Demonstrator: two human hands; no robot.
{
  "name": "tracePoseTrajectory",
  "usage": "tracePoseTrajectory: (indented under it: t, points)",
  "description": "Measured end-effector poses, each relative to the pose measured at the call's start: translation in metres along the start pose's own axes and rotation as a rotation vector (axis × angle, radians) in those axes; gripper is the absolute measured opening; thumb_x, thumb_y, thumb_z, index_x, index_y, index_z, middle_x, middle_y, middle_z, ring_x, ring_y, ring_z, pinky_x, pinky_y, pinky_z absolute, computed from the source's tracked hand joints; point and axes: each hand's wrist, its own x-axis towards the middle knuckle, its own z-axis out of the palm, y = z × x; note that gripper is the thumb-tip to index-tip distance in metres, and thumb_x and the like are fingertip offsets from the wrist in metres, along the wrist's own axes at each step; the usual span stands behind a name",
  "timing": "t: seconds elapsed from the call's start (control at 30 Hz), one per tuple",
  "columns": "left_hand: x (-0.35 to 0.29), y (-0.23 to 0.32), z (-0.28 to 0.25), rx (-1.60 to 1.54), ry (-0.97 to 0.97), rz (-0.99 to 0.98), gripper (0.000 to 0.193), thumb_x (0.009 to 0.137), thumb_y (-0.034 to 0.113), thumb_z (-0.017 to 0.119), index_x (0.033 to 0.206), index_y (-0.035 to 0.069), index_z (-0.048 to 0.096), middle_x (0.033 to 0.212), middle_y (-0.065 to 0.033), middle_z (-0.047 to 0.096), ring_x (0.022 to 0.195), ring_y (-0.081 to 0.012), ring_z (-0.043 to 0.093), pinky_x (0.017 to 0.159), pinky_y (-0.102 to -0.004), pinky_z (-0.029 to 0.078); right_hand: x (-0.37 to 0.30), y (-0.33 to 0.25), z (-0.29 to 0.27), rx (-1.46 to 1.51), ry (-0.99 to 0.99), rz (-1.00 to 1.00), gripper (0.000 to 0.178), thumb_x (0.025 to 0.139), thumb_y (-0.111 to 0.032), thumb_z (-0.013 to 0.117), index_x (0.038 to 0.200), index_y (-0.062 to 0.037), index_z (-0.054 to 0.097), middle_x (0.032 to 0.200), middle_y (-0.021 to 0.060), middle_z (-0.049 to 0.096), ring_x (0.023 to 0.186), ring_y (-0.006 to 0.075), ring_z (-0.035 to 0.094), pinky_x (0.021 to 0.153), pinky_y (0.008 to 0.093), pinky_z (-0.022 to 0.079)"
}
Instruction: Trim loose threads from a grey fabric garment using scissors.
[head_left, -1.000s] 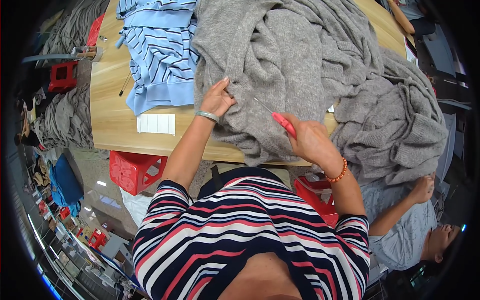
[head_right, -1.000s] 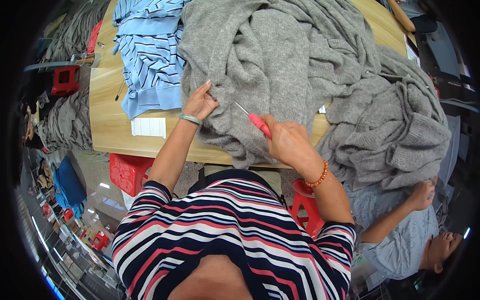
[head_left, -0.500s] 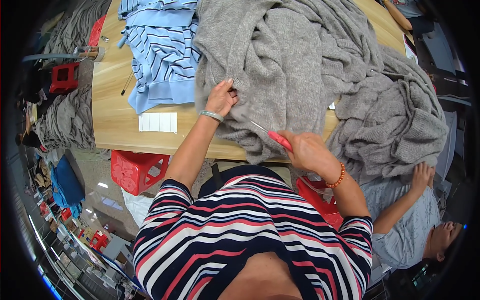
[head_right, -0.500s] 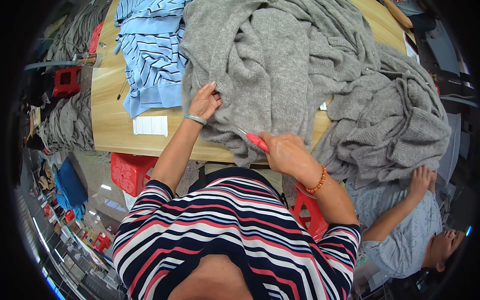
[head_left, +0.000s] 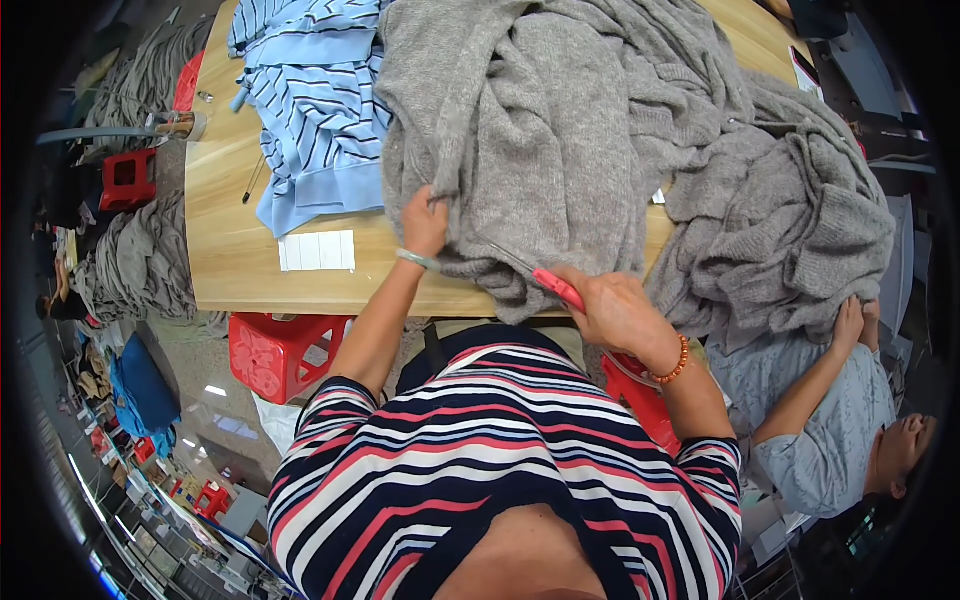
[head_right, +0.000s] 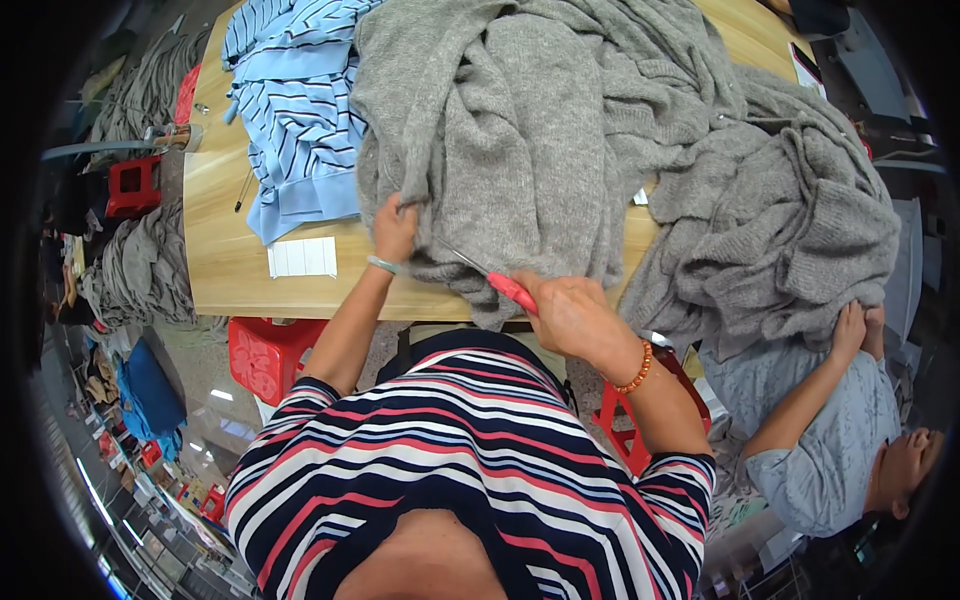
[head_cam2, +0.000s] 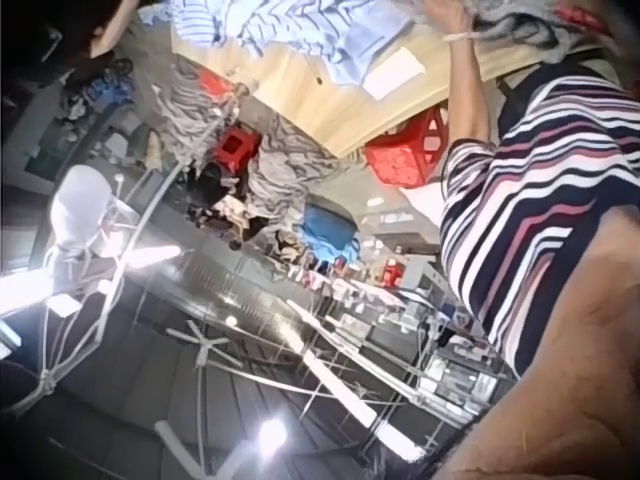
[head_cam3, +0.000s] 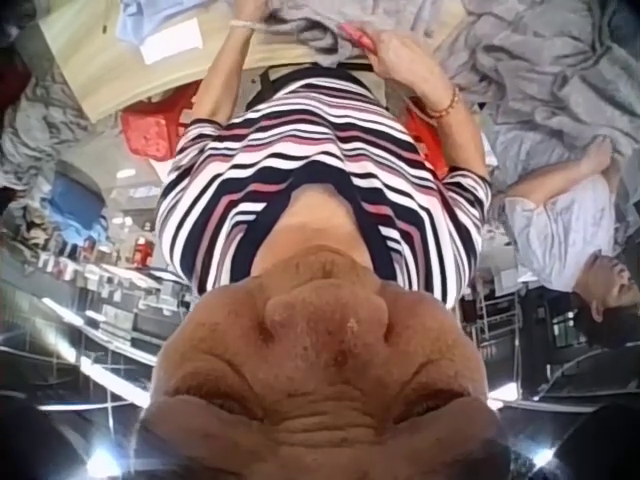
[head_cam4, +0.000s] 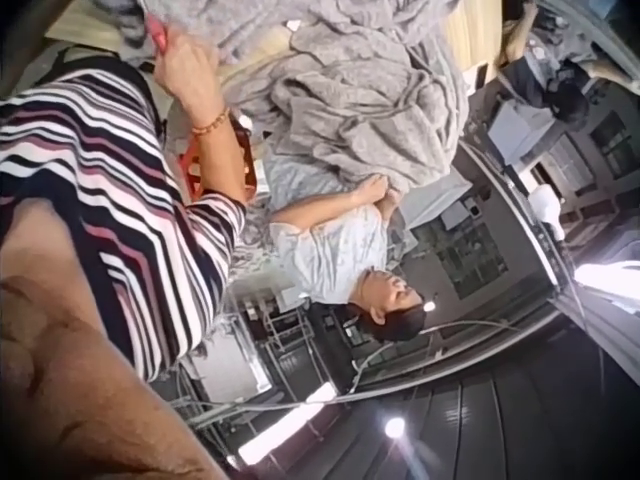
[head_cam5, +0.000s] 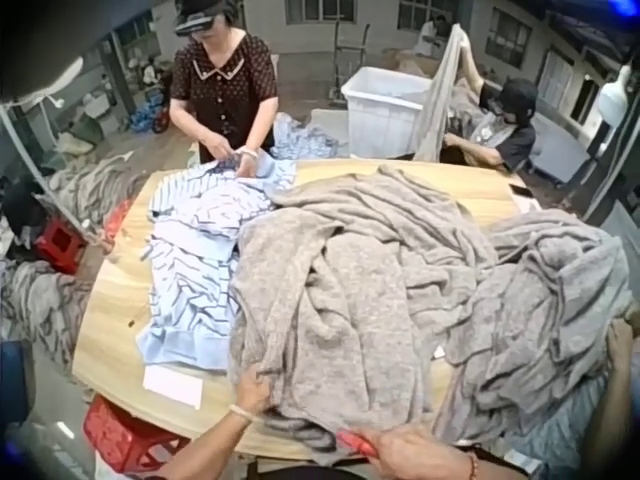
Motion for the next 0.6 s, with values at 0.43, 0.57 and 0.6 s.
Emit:
tracePoseTrajectory:
  t: [0.43, 0.57, 0.6]
  points:
    - [-0.056, 0.123, 0.040, 0.581, -0.592, 0.760, 0.052, 0.073, 0.029, 0.074, 0.106, -0.001, 0.047, 0.086, -0.0174, 0.055, 0.071, -0.0372, 0.060, 0.061, -0.0426, 0.049, -0.048, 0.044, -0.013, 0.067, 0.403, 0.323, 0.038, 0.083, -0.014, 0.061, 0.121, -0.0114, 0.055, 0.083, 0.0233, 0.063, 0.080, 0.0429, 0.060, 0.069, 0.0486, 0.047]
    - [-0.036, 0.108, 0.064, 0.617, -0.550, 0.789, 0.034, 0.074, 0.020, 0.067, 0.096, 0.002, 0.048, 0.082, -0.0170, 0.054, 0.073, -0.0384, 0.059, 0.062, -0.0439, 0.049, -0.070, 0.044, -0.003, 0.124, 0.408, 0.402, 0.042, 0.083, -0.015, 0.061, 0.125, -0.0120, 0.053, 0.085, 0.0233, 0.063, 0.082, 0.0431, 0.060, 0.072, 0.0483, 0.048]
    - [-0.030, 0.121, 0.060, 0.487, -0.483, 0.768, 0.027, 0.073, 0.014, 0.064, 0.090, 0.002, 0.048, 0.081, -0.0161, 0.054, 0.073, -0.0393, 0.059, 0.062, -0.0450, 0.048, -0.079, 0.044, -0.003, 0.149, 0.425, 0.412, 0.043, 0.084, -0.017, 0.061, 0.126, -0.0132, 0.052, 0.086, 0.0228, 0.063, 0.082, 0.0428, 0.060, 0.072, 0.0486, 0.048]
